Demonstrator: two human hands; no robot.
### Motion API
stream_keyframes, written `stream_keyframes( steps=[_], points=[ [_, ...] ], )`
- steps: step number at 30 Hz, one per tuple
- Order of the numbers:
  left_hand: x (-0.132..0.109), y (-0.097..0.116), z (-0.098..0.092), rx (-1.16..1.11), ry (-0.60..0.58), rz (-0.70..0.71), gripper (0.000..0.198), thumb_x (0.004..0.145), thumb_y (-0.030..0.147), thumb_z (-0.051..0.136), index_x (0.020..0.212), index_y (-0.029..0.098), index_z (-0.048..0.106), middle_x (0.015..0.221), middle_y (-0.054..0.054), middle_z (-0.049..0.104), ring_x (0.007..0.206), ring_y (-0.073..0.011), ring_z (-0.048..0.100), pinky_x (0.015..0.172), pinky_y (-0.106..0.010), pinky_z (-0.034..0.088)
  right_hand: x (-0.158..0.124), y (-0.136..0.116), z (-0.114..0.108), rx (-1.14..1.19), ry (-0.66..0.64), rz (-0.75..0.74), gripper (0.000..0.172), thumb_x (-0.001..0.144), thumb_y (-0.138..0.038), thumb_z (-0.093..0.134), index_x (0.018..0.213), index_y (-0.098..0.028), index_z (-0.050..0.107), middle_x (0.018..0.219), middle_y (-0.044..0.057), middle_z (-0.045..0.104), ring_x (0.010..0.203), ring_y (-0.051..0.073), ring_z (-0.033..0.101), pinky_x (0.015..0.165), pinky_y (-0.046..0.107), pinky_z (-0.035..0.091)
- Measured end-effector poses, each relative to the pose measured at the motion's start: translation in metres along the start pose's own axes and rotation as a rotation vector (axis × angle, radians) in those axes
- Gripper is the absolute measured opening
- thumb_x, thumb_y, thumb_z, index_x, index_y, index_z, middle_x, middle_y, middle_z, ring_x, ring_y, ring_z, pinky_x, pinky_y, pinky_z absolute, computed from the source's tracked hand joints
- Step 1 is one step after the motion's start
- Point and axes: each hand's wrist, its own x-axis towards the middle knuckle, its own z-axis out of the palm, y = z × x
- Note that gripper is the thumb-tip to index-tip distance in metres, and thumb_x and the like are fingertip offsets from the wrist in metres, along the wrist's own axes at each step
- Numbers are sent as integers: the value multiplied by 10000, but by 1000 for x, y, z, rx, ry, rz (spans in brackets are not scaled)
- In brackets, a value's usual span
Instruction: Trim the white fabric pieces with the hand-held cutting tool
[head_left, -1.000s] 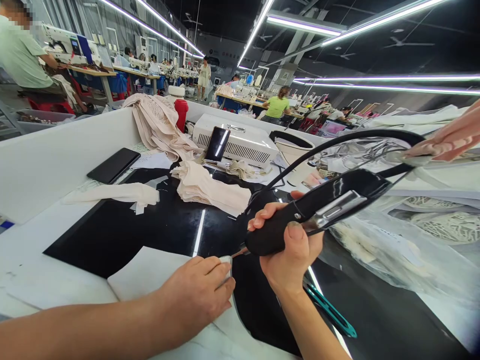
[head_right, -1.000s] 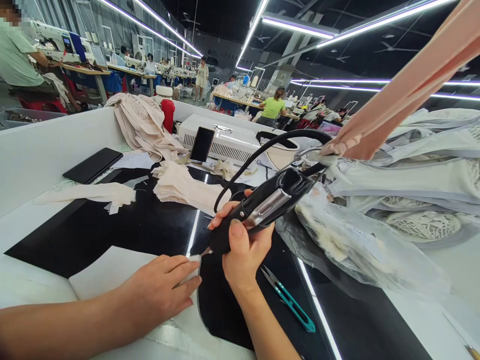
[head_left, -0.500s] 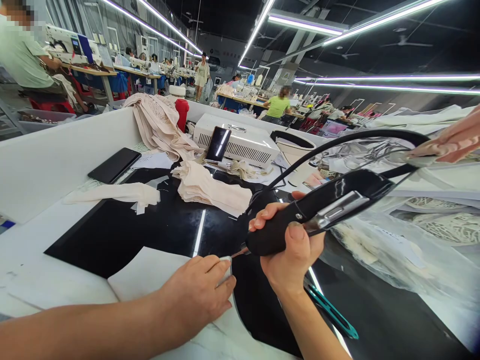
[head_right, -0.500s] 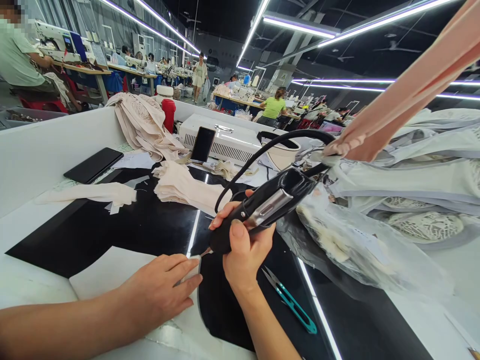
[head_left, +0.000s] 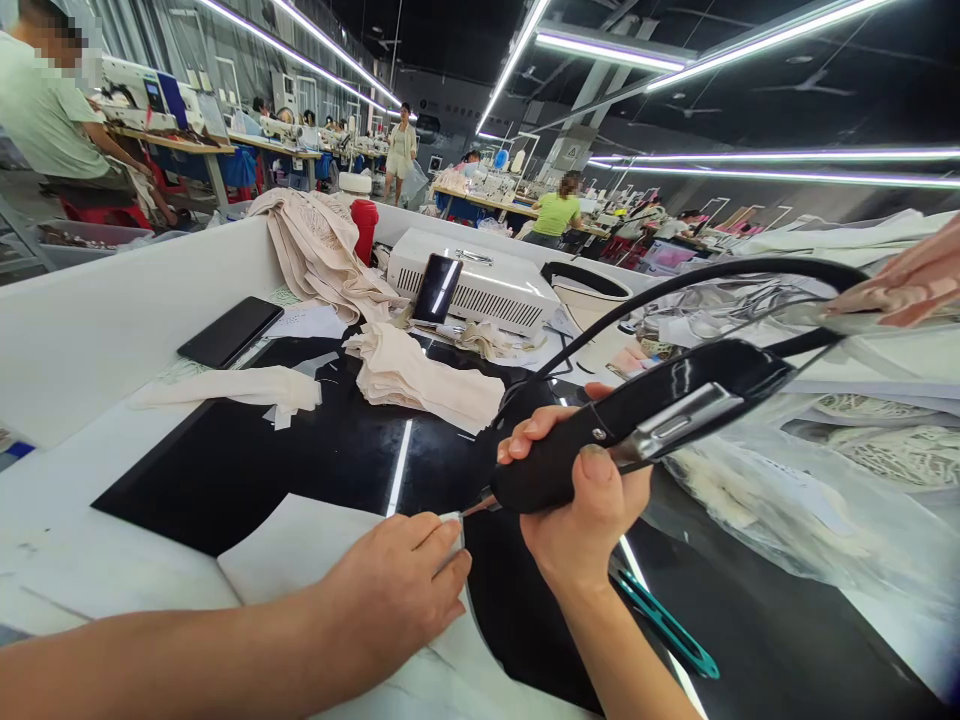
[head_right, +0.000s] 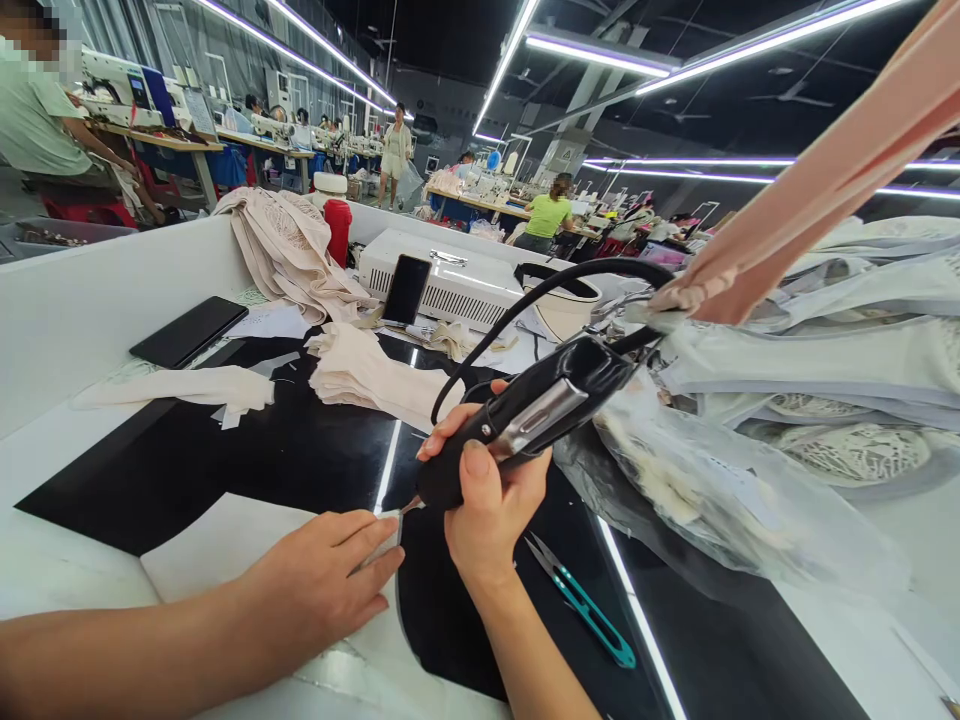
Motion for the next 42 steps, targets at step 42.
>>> stream_keyframes(
  steps=[42],
  points=[
    [-2, -19, -5, -43, -38, -54, 166, 1068, 209, 528, 1126, 139, 667, 1209, -105, 747, 1037, -212, 708, 793, -324, 567, 0, -10, 4, -40, 30, -20, 419, 799, -458, 807, 1108, -277, 590, 756, -52, 650, 562, 122, 593, 541, 274, 548]
  ],
)
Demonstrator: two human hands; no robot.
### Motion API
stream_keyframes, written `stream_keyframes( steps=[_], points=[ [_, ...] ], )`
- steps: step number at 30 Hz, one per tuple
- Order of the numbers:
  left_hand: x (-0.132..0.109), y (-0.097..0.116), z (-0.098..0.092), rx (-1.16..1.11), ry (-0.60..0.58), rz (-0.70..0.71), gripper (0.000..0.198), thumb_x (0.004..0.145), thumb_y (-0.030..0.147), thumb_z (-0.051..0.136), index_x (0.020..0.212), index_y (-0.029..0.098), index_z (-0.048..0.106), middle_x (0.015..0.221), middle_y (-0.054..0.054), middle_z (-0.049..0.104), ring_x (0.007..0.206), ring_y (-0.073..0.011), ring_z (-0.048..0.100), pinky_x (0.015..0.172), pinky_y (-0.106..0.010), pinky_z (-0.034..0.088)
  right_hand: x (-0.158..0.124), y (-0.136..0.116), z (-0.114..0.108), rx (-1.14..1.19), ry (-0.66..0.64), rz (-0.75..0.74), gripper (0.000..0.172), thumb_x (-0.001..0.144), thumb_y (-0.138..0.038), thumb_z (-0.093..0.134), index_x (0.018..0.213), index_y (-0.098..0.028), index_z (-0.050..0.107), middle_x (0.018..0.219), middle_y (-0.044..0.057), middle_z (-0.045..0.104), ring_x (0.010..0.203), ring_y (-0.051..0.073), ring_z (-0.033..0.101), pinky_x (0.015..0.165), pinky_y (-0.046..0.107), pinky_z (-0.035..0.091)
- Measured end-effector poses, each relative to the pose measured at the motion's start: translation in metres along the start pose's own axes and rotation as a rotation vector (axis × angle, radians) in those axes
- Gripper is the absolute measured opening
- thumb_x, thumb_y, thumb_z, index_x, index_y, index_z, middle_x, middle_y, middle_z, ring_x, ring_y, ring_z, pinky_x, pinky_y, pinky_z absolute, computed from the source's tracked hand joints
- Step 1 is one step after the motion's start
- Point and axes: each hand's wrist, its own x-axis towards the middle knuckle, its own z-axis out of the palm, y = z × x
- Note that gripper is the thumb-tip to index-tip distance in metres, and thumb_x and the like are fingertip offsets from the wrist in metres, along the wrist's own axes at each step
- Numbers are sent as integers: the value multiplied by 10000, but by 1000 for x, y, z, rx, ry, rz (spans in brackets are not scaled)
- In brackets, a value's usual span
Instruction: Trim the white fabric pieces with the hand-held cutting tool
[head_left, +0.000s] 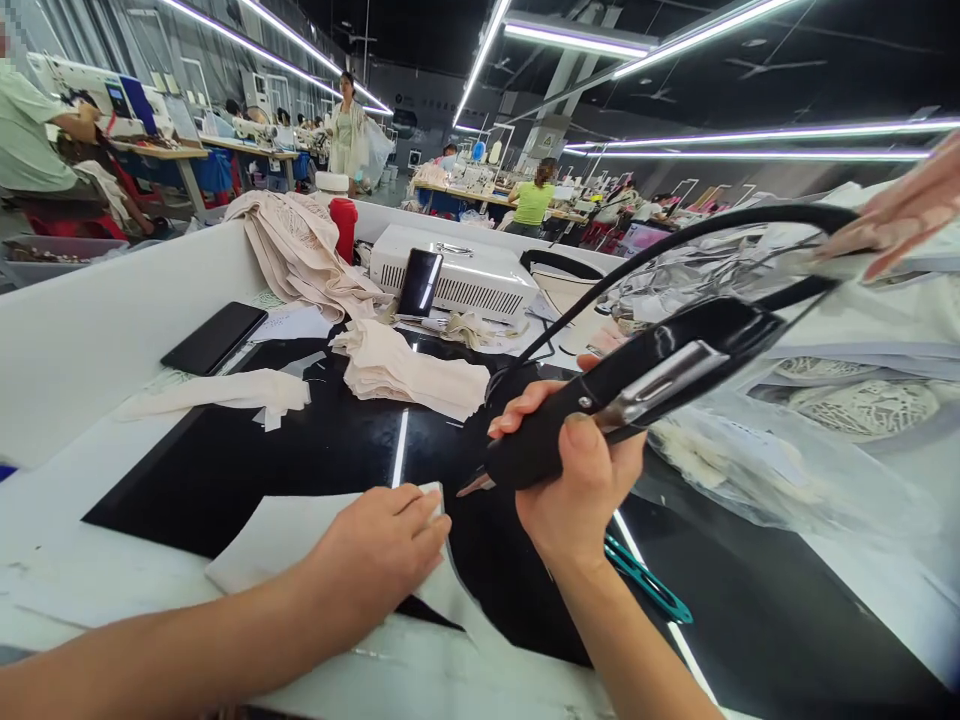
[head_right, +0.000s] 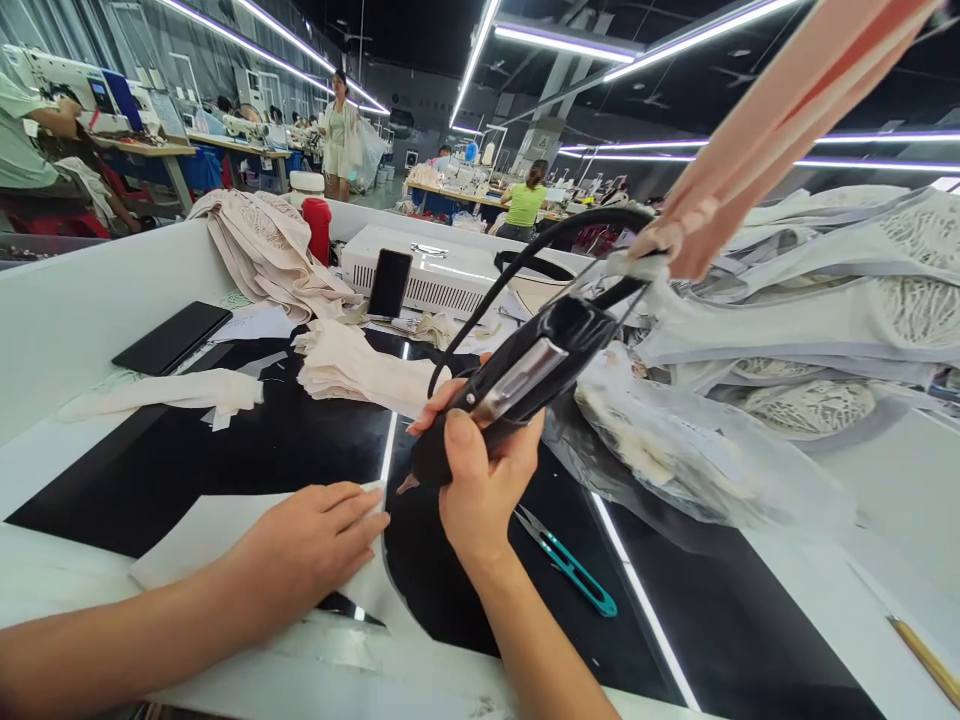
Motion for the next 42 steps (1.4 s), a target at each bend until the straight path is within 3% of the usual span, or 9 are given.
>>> stream_keyframes(
  steps=[4, 7, 11, 16, 23, 42],
  points=[
    [3, -25, -9, 50, -80, -3, 180, 1075, 198, 505, 1136, 132, 662, 1233, -112, 739, 1068, -233, 710, 887, -372, 585, -2, -15, -11, -19, 16, 14, 371, 802, -464, 811, 1055, -274, 618, 741, -51, 649, 559, 130, 611, 520, 271, 545],
    [7, -34, -18, 78, -12, -4, 240, 1096, 177, 440, 1141, 102, 664, 1219, -127, 740, 1127, -248, 697, 983, -401, 571, -9, -22, -18, 0, 17, 31, 386, 792, -449, 831, 1078, -284, 630, 746, -52, 669, 560, 136, 640, 521, 278, 562],
    [11, -23, -28, -112, 78, 66, 228, 1081, 107, 445, 1171, 105, 654, 1133, -86, 745, 1076, -214, 693, 1006, -359, 560, -21, -26, -23, 20, 35, 39, 437, 786, -449, 840, 1132, -286, 628, 751, -48, 685, 550, 138, 642, 510, 280, 564],
    [10, -1, -27, -345, 33, 129, 184, 1083, 182, 489, 1159, 130, 648, 1019, -57, 725, 950, -209, 691, 875, -343, 604, -29, -29, -24, 47, 30, 58, 473, 773, -463, 861, 1142, -282, 628, 755, -44, 697, 551, 141, 651, 512, 281, 570],
    [7, 3, -21, -402, -44, 109, 170, 1063, 172, 509, 1119, 146, 668, 1004, -67, 705, 915, -214, 690, 837, -346, 618, -41, -33, -24, 115, -1, 52, 439, 813, -444, 845, 1172, -286, 647, 783, -42, 710, 586, 118, 653, 536, 247, 568],
    [6, 0, -24, -443, -35, 116, 259, 1102, 191, 442, 1035, 151, 689, 982, -81, 718, 920, -191, 689, 857, -310, 600, -52, -29, -25, 47, -19, 46, 439, 845, -468, 820, 1202, -296, 634, 821, -36, 695, 616, 126, 652, 569, 271, 574]
  ],
)
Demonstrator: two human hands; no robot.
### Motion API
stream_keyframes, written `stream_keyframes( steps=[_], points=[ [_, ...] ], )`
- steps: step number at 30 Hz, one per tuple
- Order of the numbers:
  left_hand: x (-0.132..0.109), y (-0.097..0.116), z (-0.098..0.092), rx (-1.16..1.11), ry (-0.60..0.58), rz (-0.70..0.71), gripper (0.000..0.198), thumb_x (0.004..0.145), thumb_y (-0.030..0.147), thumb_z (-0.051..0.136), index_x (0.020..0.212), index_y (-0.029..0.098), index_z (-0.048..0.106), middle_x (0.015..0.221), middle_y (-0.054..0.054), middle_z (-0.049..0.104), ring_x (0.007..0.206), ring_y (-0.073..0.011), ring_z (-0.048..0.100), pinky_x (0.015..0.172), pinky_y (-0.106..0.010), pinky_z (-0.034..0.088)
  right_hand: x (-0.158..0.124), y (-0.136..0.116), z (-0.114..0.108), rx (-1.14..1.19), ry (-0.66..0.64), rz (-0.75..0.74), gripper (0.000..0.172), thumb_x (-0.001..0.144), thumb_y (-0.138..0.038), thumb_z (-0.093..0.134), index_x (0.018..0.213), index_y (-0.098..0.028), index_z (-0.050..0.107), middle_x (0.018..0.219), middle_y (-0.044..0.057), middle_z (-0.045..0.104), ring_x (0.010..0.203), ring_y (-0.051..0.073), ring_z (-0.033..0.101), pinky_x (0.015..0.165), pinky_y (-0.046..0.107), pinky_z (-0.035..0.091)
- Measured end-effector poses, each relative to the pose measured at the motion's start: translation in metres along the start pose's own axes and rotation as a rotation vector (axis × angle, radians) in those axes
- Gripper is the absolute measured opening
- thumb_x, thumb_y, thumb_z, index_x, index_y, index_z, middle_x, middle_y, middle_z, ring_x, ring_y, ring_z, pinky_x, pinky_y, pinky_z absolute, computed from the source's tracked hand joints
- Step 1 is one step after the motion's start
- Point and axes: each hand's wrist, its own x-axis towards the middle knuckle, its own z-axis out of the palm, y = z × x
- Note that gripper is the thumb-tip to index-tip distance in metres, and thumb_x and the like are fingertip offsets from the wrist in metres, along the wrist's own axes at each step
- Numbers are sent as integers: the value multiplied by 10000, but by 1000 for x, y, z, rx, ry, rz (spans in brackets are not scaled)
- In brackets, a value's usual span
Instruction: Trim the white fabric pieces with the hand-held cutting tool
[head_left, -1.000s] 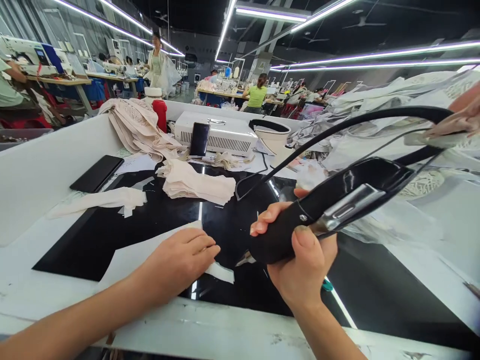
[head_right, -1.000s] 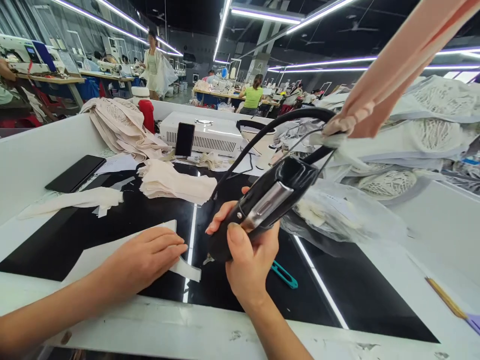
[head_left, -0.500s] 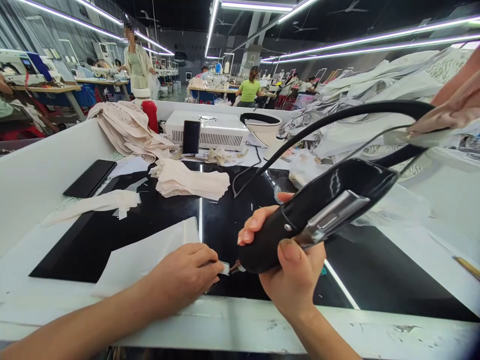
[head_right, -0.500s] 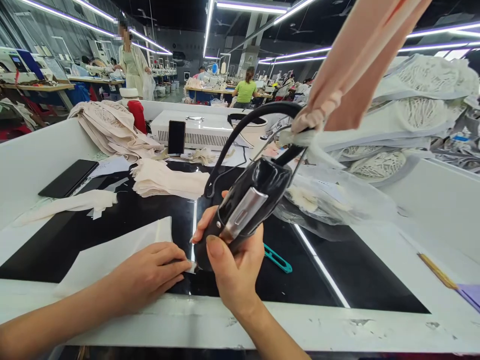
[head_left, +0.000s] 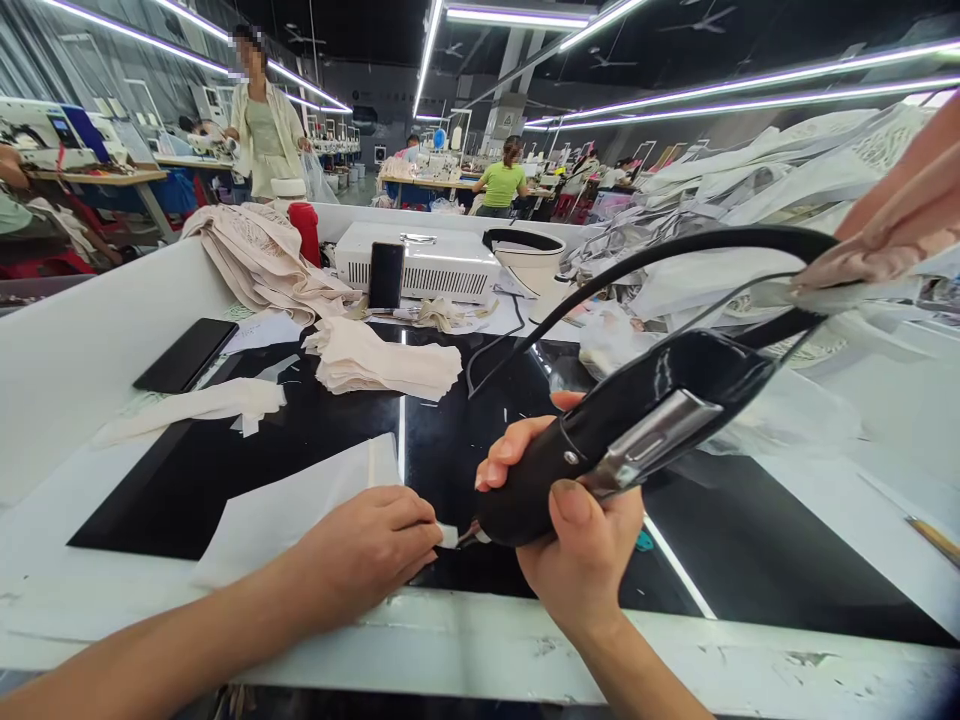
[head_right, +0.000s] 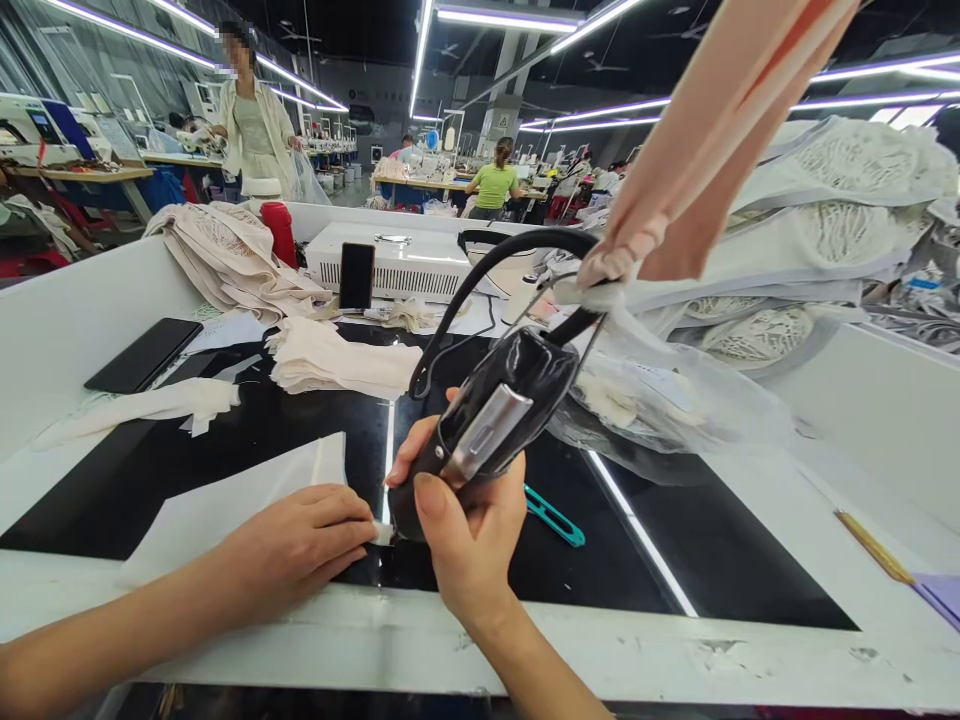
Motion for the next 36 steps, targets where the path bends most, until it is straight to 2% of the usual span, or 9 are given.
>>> stream_keyframes(
  steps=[5, 16, 30, 36],
  points=[
    [-1, -1, 1, -10, 6, 5, 239, 1097, 187, 456, 1029, 146, 681, 994, -78, 715, 920, -189, 676, 876, -307, 595, 0, 0, 0, -15, 11, 1, 402, 844, -472, 816, 1143, -283, 626, 802, -39, 688, 604, 127, 647, 558, 274, 566],
    [-3, -1, 2, -36, -27, -3, 189, 1074, 136, 483, 1024, 149, 664, 1029, -83, 707, 942, -193, 671, 859, -303, 595, 13, -5, 4, 20, 67, 4, 463, 807, -461, 832, 1176, -294, 608, 777, -43, 671, 578, 136, 636, 529, 287, 567],
    [-3, 1, 1, -2, -43, -5, 181, 1083, 168, 490, 1038, 154, 665, 1027, -80, 705, 968, -199, 674, 867, -308, 597, 7, 3, 3, -78, 41, -22, 406, 855, -422, 794, 1187, -296, 598, 799, -37, 673, 594, 135, 639, 539, 282, 558],
    [-2, 1, 0, 22, -64, 4, 165, 1074, 172, 509, 1144, 155, 657, 1007, -81, 698, 950, -209, 677, 846, -324, 606, 5, 6, 1, -79, -2, -26, 404, 887, -370, 761, 1237, -287, 576, 821, -38, 683, 610, 134, 638, 563, 280, 542]
  ],
)
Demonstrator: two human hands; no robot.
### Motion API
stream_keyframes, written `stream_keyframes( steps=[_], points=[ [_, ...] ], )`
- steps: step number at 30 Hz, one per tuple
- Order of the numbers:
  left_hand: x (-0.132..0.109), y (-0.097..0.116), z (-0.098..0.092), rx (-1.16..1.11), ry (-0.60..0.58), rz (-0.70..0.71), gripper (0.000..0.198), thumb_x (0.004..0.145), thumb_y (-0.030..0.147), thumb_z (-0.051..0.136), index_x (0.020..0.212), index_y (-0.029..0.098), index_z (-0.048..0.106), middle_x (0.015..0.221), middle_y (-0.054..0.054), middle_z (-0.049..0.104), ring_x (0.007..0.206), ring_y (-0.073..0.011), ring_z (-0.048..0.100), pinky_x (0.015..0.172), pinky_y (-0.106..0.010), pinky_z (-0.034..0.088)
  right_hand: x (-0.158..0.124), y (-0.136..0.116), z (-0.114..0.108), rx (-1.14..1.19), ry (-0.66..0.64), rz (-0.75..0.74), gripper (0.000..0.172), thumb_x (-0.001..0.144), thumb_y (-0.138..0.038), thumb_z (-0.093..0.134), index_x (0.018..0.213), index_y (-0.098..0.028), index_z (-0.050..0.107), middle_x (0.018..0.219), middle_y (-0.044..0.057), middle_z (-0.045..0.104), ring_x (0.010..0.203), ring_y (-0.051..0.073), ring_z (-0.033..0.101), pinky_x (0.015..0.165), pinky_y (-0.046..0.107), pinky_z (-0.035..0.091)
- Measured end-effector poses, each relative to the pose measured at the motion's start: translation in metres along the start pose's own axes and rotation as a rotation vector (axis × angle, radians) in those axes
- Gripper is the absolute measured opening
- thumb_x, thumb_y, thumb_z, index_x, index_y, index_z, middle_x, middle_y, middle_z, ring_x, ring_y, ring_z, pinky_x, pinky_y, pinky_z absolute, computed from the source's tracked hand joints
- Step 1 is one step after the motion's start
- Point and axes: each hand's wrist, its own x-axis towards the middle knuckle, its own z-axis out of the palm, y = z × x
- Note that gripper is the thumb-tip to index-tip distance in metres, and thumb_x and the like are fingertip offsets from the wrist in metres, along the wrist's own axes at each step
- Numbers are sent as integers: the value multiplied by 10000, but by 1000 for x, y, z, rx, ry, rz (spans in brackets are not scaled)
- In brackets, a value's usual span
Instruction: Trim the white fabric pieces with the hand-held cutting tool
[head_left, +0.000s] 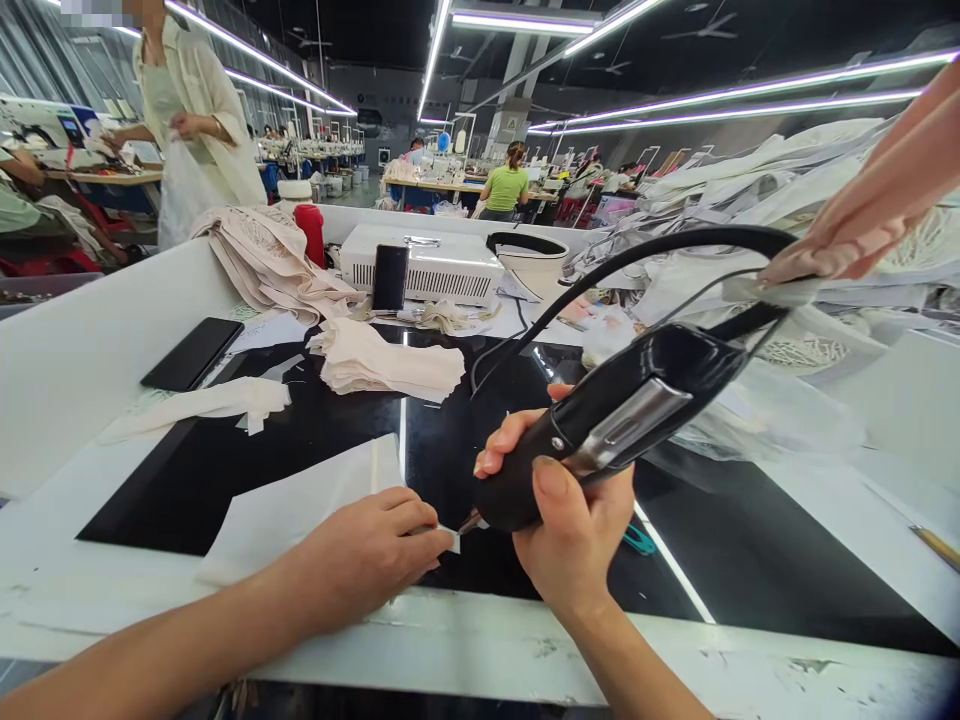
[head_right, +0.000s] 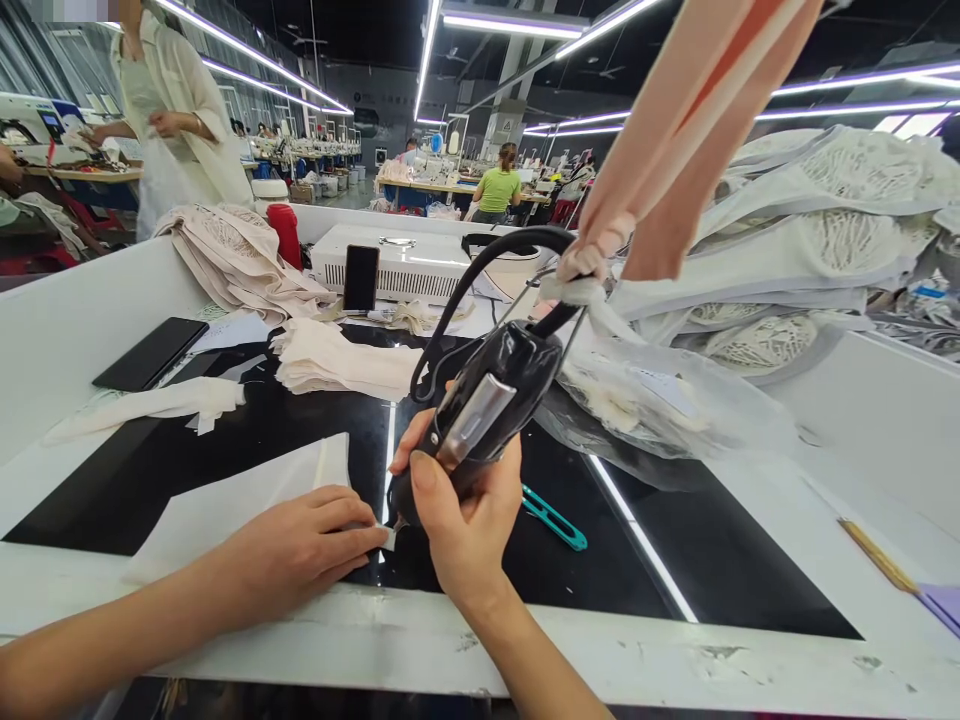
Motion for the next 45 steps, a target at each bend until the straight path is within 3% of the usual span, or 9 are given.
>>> stream_keyframes(
  steps=[7, 18, 26, 35, 45],
  points=[
    [-3, -2, 3, 32, -7, 6, 165, 1056, 161, 535, 1167, 168, 658, 1028, -85, 684, 979, -213, 667, 861, -328, 608, 1, -1, 1, -9, 15, 20, 282, 895, -369, 754, 1115, -285, 597, 811, -46, 685, 605, 126, 643, 550, 264, 548],
    [-3, -1, 1, 65, -30, 17, 204, 1071, 166, 516, 1228, 174, 645, 1046, -86, 674, 958, -211, 654, 822, -317, 599, -6, -8, 2, 9, 20, 31, 438, 858, -432, 784, 1211, -284, 569, 807, -33, 677, 593, 139, 636, 533, 281, 547],
    [-2, -2, -2, 58, -23, 45, 189, 1074, 183, 511, 1194, 151, 654, 1032, -92, 683, 950, -213, 668, 833, -325, 611, -7, -8, 3, -2, -10, 29, 319, 887, -372, 762, 1140, -272, 595, 807, -30, 677, 595, 135, 647, 557, 288, 565],
    [-22, -4, -14, -8, -17, -37, 179, 1068, 170, 518, 1148, 155, 677, 1051, -84, 696, 978, -213, 677, 835, -311, 604, -5, -9, 0, 3, 20, 36, 409, 846, -415, 804, 1181, -287, 607, 800, -34, 687, 588, 145, 643, 553, 305, 561],
    [-17, 0, -12, -84, -39, -142, 177, 1007, 169, 644, 1182, 151, 667, 1081, -81, 690, 1020, -229, 657, 899, -343, 591, -1, -13, 2, 6, 61, 50, 437, 782, -426, 851, 1142, -301, 636, 759, -47, 673, 575, 152, 646, 521, 305, 562]
  ],
)
